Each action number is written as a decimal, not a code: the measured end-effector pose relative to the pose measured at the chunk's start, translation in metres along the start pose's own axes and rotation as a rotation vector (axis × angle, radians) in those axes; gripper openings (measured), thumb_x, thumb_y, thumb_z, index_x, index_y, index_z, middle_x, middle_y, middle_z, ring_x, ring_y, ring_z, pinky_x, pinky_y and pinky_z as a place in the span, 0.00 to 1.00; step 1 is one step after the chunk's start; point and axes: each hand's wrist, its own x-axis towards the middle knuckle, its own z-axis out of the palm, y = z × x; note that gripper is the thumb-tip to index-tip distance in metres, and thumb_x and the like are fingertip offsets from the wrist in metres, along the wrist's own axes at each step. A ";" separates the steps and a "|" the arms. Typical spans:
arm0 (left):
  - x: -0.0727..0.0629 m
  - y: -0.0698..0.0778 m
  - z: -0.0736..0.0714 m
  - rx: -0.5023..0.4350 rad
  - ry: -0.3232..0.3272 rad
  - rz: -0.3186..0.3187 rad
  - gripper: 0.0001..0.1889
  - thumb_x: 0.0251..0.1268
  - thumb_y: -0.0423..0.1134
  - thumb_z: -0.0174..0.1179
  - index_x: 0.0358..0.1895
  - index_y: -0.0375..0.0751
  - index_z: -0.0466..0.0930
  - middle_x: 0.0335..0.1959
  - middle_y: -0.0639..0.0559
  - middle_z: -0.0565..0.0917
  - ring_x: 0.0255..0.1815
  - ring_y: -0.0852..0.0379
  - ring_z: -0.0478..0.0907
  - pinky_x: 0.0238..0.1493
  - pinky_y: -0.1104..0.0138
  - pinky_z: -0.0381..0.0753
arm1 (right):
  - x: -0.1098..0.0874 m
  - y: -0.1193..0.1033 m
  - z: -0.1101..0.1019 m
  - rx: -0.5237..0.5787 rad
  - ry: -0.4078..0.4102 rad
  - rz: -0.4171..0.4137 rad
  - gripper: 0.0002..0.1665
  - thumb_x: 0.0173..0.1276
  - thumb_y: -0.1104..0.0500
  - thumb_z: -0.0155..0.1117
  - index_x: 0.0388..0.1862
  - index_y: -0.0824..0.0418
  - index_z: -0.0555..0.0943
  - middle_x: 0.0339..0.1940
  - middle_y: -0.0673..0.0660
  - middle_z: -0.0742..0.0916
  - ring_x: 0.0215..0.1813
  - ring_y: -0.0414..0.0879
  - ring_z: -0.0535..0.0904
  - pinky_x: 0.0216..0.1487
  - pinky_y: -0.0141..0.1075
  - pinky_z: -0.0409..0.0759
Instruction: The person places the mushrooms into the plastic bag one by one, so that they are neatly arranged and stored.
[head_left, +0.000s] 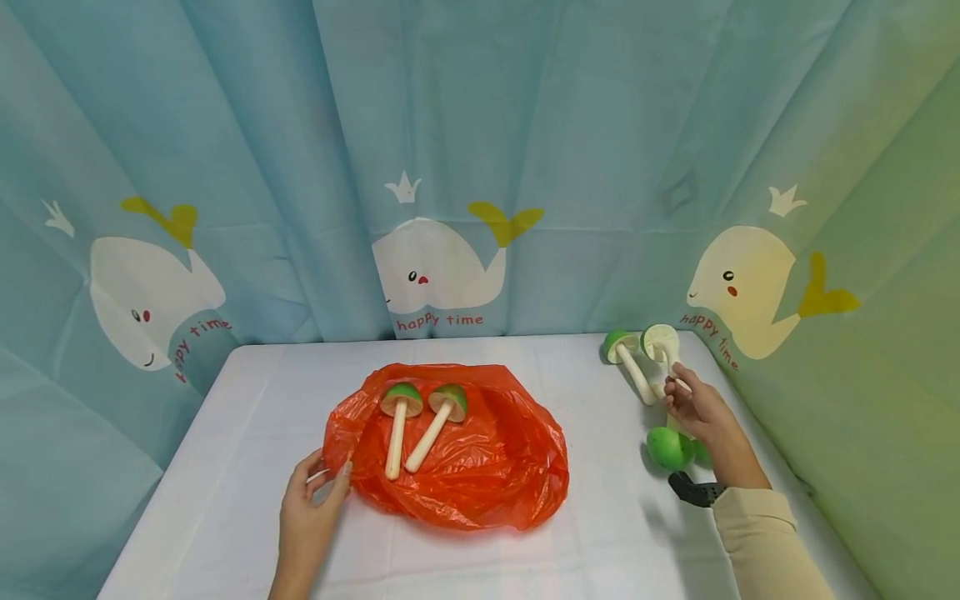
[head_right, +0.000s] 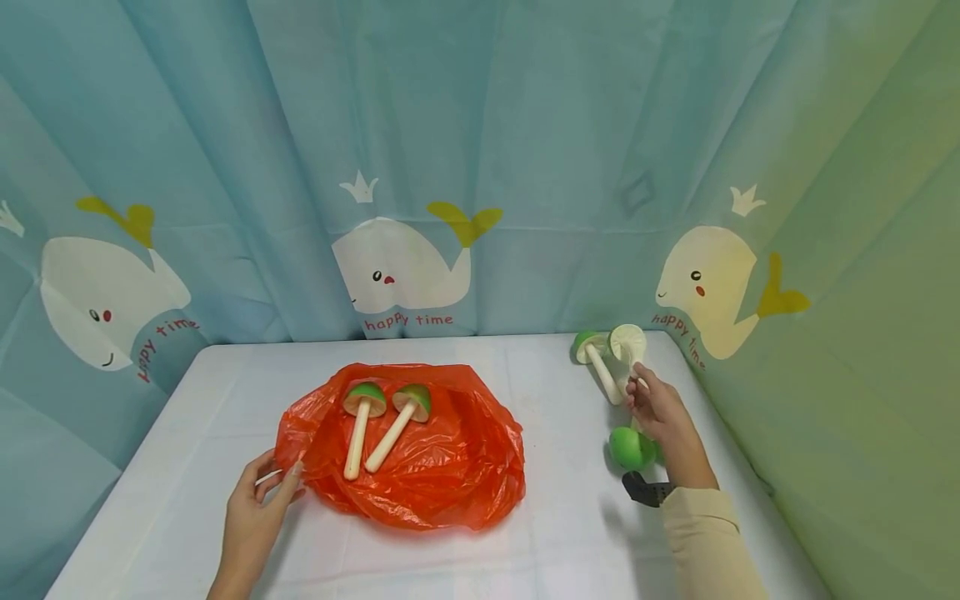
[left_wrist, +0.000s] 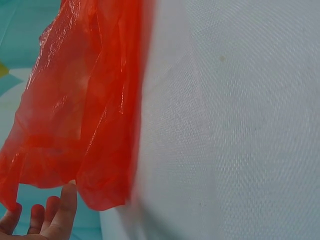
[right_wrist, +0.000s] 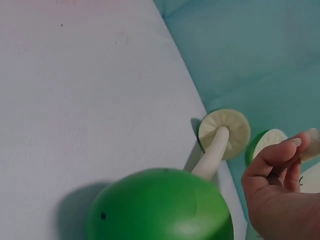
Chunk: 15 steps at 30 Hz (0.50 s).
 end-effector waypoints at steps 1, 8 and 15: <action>-0.002 0.004 -0.001 -0.002 -0.005 0.003 0.35 0.62 0.55 0.60 0.64 0.33 0.63 0.53 0.42 0.70 0.49 0.50 0.72 0.34 0.73 0.81 | 0.000 0.001 0.001 0.013 -0.014 -0.002 0.12 0.73 0.56 0.52 0.33 0.64 0.73 0.27 0.54 0.79 0.28 0.40 0.75 0.30 0.30 0.77; -0.011 0.034 -0.005 -0.018 -0.032 -0.057 0.32 0.64 0.48 0.60 0.64 0.32 0.61 0.55 0.39 0.69 0.52 0.45 0.71 0.35 0.78 0.78 | -0.007 0.010 0.009 0.104 -0.165 -0.033 0.07 0.75 0.57 0.48 0.42 0.60 0.65 0.32 0.56 0.76 0.32 0.43 0.73 0.32 0.33 0.74; -0.015 0.040 -0.009 -0.015 -0.023 -0.056 0.31 0.65 0.46 0.59 0.64 0.30 0.61 0.56 0.38 0.67 0.52 0.44 0.70 0.36 0.77 0.79 | -0.013 0.023 0.034 0.020 -0.257 -0.092 0.09 0.77 0.57 0.43 0.47 0.58 0.57 0.35 0.54 0.74 0.33 0.41 0.71 0.35 0.32 0.74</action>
